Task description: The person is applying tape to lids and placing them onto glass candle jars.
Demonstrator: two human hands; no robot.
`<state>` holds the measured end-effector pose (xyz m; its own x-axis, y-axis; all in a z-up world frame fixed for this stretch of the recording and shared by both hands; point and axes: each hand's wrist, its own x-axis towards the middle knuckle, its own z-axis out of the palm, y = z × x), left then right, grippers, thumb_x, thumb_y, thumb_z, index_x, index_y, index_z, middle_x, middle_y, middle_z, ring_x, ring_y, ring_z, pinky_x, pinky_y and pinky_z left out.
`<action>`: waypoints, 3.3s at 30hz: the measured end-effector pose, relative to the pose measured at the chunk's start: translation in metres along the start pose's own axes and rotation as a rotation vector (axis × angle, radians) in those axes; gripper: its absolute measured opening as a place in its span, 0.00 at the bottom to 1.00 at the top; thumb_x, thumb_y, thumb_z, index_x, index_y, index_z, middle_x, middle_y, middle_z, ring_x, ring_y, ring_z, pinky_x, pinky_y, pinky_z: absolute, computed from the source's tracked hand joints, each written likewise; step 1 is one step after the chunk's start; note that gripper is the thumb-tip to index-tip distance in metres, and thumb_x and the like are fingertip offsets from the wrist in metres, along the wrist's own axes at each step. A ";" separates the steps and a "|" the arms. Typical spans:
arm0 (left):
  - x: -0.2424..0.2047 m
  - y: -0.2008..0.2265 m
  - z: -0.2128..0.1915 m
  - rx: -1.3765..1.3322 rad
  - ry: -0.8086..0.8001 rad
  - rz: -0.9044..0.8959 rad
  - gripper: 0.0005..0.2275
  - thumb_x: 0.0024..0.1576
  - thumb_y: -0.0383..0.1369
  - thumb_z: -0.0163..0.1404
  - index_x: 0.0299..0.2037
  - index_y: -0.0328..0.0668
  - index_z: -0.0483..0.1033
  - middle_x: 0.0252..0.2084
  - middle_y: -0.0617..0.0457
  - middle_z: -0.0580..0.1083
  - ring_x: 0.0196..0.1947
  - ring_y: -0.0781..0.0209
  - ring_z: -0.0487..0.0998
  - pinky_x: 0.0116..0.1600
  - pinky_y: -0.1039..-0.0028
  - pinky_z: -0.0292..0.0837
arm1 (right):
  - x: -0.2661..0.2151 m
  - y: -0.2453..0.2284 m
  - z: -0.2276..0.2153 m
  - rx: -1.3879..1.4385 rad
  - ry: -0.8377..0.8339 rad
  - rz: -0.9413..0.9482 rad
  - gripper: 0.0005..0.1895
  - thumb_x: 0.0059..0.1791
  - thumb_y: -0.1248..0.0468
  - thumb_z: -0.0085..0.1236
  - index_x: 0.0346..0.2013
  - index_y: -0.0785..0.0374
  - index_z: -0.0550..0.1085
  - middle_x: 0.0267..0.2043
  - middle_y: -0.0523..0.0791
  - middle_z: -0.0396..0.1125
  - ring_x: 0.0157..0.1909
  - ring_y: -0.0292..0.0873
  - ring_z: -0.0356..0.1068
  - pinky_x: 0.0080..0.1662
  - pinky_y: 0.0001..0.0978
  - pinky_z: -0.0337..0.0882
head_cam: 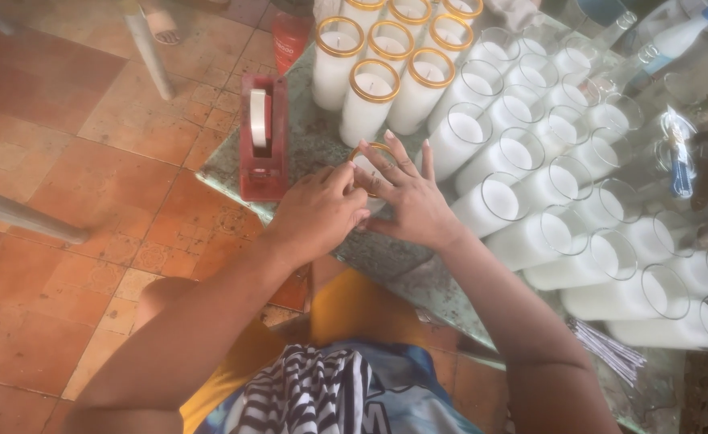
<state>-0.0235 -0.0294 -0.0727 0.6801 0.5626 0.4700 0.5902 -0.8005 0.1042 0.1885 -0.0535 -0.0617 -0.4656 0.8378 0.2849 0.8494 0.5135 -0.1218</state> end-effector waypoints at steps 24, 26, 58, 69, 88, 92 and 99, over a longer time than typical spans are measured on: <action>0.010 0.006 0.006 0.166 0.198 -0.061 0.11 0.54 0.43 0.58 0.25 0.53 0.71 0.33 0.62 0.61 0.35 0.64 0.74 0.31 0.76 0.73 | -0.001 0.011 0.012 0.118 0.073 -0.077 0.43 0.42 0.55 0.58 0.73 0.42 0.61 0.80 0.44 0.44 0.81 0.58 0.32 0.61 0.90 0.38; 0.010 0.006 0.006 0.184 0.218 -0.069 0.12 0.54 0.43 0.58 0.25 0.53 0.71 0.33 0.62 0.61 0.35 0.65 0.73 0.31 0.76 0.72 | -0.001 0.013 0.013 0.115 0.088 -0.090 0.43 0.42 0.56 0.58 0.73 0.42 0.61 0.80 0.44 0.44 0.80 0.58 0.32 0.61 0.91 0.38; 0.024 -0.045 0.114 -1.717 0.364 -0.359 0.40 0.36 0.31 0.73 0.62 0.32 0.71 0.57 0.47 0.74 0.59 0.60 0.73 0.64 0.70 0.70 | 0.009 0.029 0.098 1.474 0.627 0.096 0.62 0.35 0.60 0.78 0.74 0.70 0.49 0.72 0.60 0.55 0.72 0.52 0.58 0.70 0.42 0.62; 0.028 -0.047 0.119 -2.039 0.371 -0.313 0.28 0.38 0.37 0.70 0.48 0.32 0.75 0.49 0.48 0.74 0.53 0.56 0.77 0.57 0.70 0.78 | 0.002 0.031 0.096 1.495 0.549 0.027 0.59 0.39 0.57 0.75 0.75 0.69 0.48 0.76 0.59 0.49 0.76 0.52 0.52 0.72 0.42 0.56; 0.074 -0.030 0.070 -1.534 0.112 -0.608 0.20 0.62 0.48 0.48 0.55 0.44 0.81 0.45 0.45 0.82 0.45 0.58 0.84 0.52 0.73 0.79 | -0.037 -0.008 0.102 1.168 0.633 0.422 0.49 0.44 0.72 0.65 0.72 0.66 0.47 0.72 0.59 0.47 0.75 0.59 0.42 0.73 0.55 0.39; 0.087 -0.034 0.060 -1.865 -0.301 -0.473 0.19 0.56 0.40 0.55 0.49 0.30 0.82 0.39 0.38 0.82 0.37 0.56 0.85 0.47 0.68 0.83 | -0.010 -0.011 0.077 1.185 0.473 0.357 0.74 0.30 0.71 0.78 0.74 0.75 0.33 0.77 0.67 0.29 0.79 0.65 0.25 0.74 0.56 0.26; 0.081 -0.041 0.065 -1.728 0.061 -0.408 0.29 0.65 0.58 0.32 0.60 0.47 0.78 0.51 0.42 0.80 0.58 0.53 0.79 0.63 0.68 0.69 | 0.000 -0.042 0.113 1.078 0.554 0.681 0.79 0.33 0.71 0.78 0.76 0.56 0.24 0.77 0.62 0.42 0.78 0.61 0.39 0.74 0.55 0.42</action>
<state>0.0362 0.0622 -0.0962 0.5821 0.7868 0.2053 -0.4125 0.0681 0.9084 0.1245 -0.0540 -0.1639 0.3309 0.9266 0.1786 0.1400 0.1390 -0.9803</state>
